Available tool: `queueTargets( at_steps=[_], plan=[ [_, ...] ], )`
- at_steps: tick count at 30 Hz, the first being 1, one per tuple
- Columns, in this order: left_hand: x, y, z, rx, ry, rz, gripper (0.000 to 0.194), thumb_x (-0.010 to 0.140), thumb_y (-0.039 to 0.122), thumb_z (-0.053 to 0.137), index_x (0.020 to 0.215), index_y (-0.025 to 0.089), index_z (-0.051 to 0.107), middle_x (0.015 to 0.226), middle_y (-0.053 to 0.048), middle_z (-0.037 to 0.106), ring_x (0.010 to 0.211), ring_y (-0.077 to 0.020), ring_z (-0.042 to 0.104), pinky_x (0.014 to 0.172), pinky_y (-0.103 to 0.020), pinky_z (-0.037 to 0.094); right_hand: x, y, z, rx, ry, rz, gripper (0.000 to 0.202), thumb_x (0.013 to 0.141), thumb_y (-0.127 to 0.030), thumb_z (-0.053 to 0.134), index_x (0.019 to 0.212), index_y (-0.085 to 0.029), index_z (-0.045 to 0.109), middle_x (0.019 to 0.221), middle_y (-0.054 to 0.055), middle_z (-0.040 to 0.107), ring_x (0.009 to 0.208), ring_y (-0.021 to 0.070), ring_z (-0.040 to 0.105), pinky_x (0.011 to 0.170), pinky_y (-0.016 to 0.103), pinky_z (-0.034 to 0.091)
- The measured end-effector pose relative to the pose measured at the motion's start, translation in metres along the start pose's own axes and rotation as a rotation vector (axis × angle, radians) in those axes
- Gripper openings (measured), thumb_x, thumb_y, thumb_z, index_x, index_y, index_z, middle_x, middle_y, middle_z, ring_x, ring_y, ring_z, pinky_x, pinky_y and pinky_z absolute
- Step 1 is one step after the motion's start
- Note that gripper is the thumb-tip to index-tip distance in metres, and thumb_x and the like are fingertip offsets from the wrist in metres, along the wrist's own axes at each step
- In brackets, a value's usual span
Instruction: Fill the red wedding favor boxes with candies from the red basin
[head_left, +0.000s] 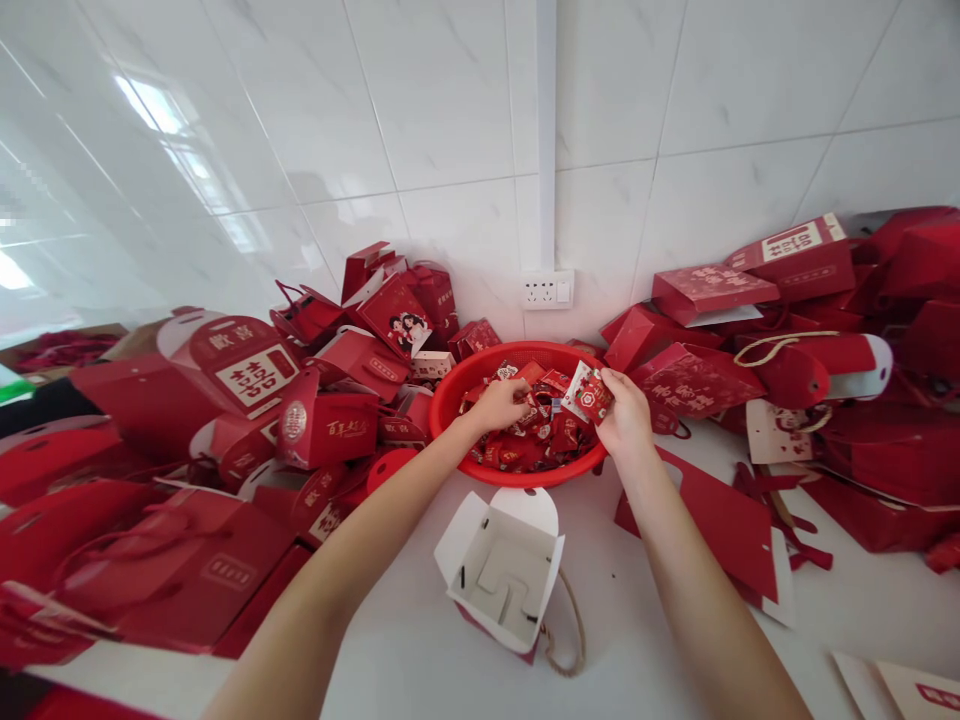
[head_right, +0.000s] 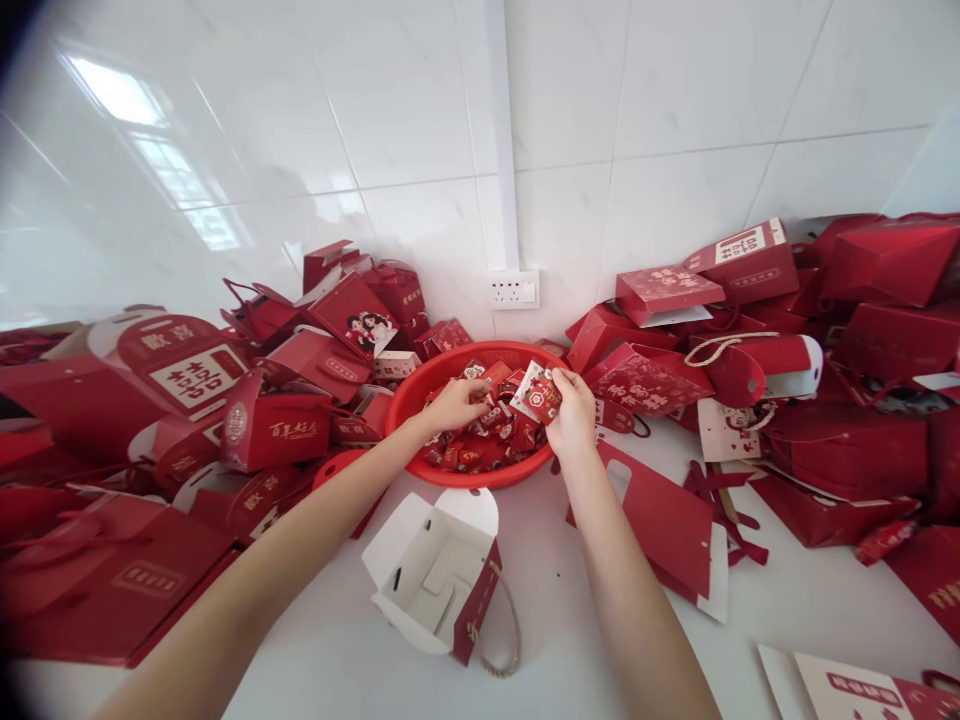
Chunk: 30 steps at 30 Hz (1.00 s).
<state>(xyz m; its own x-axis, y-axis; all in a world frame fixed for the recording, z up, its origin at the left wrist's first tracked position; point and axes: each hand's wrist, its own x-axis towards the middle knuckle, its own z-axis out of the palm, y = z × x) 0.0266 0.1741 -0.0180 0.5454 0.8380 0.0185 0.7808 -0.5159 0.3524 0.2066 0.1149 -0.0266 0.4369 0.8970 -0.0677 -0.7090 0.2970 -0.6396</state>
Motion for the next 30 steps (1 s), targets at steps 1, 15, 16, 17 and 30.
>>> queueTargets(
  at_steps=[1,15,16,17,30],
  plan=[
    [-0.001,0.001,0.0,-0.021,-0.04,0.0,0.037,0.086,0.017,0.045,0.116,0.012,0.066,0.107,-0.009,0.072,0.099,-0.0224,0.067,0.091,-0.031,0.052,0.0,0.0,0.0,-0.001,-0.003,0.001,0.025,0.065,-0.016,0.084,0.065,-0.019,0.06,0.057,-0.006,0.066,0.052,0.0101,0.062,0.057,0.023,0.056],
    [-0.006,0.002,0.006,0.142,-0.613,0.044,0.047,0.068,0.026,0.075,0.115,0.024,0.076,0.092,0.0,0.077,0.082,-0.0201,0.069,0.069,-0.023,0.052,0.0,0.002,0.0,-0.027,-0.015,-0.002,0.024,0.063,-0.018,0.084,0.064,-0.019,0.06,0.056,-0.006,0.065,0.052,0.011,0.062,0.055,0.024,0.055],
    [-0.006,0.004,0.005,0.169,-0.563,0.036,0.047,0.068,0.024,0.074,0.115,0.023,0.076,0.095,-0.003,0.077,0.085,-0.022,0.07,0.071,-0.024,0.052,0.0,0.002,0.0,-0.029,-0.014,-0.002,0.024,0.063,-0.018,0.084,0.063,-0.019,0.06,0.056,-0.006,0.065,0.052,0.0108,0.062,0.055,0.024,0.055],
    [-0.007,0.005,0.003,0.201,-0.497,0.025,0.047,0.069,0.022,0.073,0.116,0.022,0.075,0.099,-0.005,0.076,0.09,-0.0245,0.07,0.074,-0.027,0.052,0.0,0.002,0.0,-0.03,-0.013,-0.002,0.024,0.063,-0.018,0.084,0.063,-0.019,0.06,0.056,-0.006,0.065,0.052,0.0106,0.062,0.055,0.023,0.055],
    [-0.033,-0.007,-0.018,0.388,-0.509,-0.193,0.05,0.057,0.043,0.085,0.098,0.016,0.076,0.107,-0.017,0.075,0.099,-0.034,0.07,0.083,-0.033,0.054,0.0,0.002,0.004,-0.03,0.019,-0.002,0.019,0.065,-0.013,0.078,0.06,-0.019,0.06,0.055,-0.005,0.065,0.052,0.0107,0.06,0.054,0.022,0.052]
  ],
)
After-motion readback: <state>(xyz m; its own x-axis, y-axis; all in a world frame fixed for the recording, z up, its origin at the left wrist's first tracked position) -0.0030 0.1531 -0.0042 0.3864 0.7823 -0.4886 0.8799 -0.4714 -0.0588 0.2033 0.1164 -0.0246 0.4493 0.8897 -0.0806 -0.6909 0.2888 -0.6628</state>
